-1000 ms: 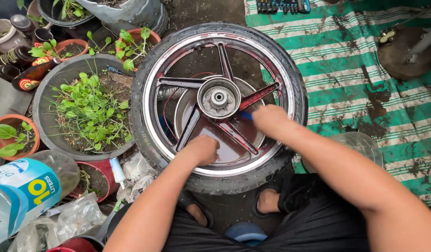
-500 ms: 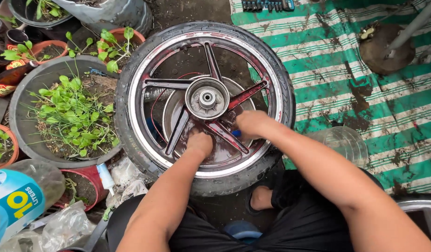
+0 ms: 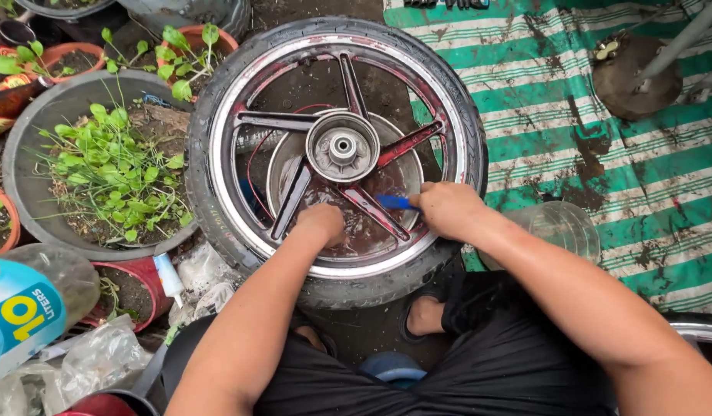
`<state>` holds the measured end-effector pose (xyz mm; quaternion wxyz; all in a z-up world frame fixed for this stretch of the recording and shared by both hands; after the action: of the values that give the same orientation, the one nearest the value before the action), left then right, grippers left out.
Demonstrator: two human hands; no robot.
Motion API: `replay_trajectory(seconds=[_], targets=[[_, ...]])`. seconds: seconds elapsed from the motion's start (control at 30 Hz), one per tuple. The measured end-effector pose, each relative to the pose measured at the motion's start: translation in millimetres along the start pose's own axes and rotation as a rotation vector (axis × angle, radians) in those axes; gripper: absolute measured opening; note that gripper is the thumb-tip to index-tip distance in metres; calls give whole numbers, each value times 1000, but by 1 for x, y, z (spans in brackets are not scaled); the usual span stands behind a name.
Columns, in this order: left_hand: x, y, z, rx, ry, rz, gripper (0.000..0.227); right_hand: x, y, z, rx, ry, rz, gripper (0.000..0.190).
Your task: Cleaning a motorcycle wheel rim and spokes using a rag and a brush with cleaning solution.
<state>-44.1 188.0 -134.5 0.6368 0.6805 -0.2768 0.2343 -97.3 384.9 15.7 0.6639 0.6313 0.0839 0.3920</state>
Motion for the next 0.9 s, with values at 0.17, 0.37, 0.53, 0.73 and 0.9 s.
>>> replay_trajectory(seconds=[0.17,0.37,0.53,0.73,0.9], targets=[[10,25,-8,72,-103,-40,64,-25,10,10,238,44,-278,25],[-2,6,-9,2,-143,-7,61,26,53,6,224,-55,-219,30],[66,55,-8,-69,-138,101,58,88,80,-56,89,-405,-112,47],[64,47,25,63,-126,35,65,91,-4,-110,-46,-531,-149,48],[95,77,32,101,-128,58,65,10,32,-112,-124,-481,-317,42]])
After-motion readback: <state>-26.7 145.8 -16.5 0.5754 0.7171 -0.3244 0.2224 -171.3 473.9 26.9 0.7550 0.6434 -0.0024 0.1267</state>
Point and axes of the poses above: each hand's wrist, its own x-axis away from the middle knuckle, its own y-axis out of the back of the hand, z = x × y, the point moved 10 cm from there along -x, towards the middle knuckle, and after that the axes turned 14 degrees about -x, right-handed, at the moved point
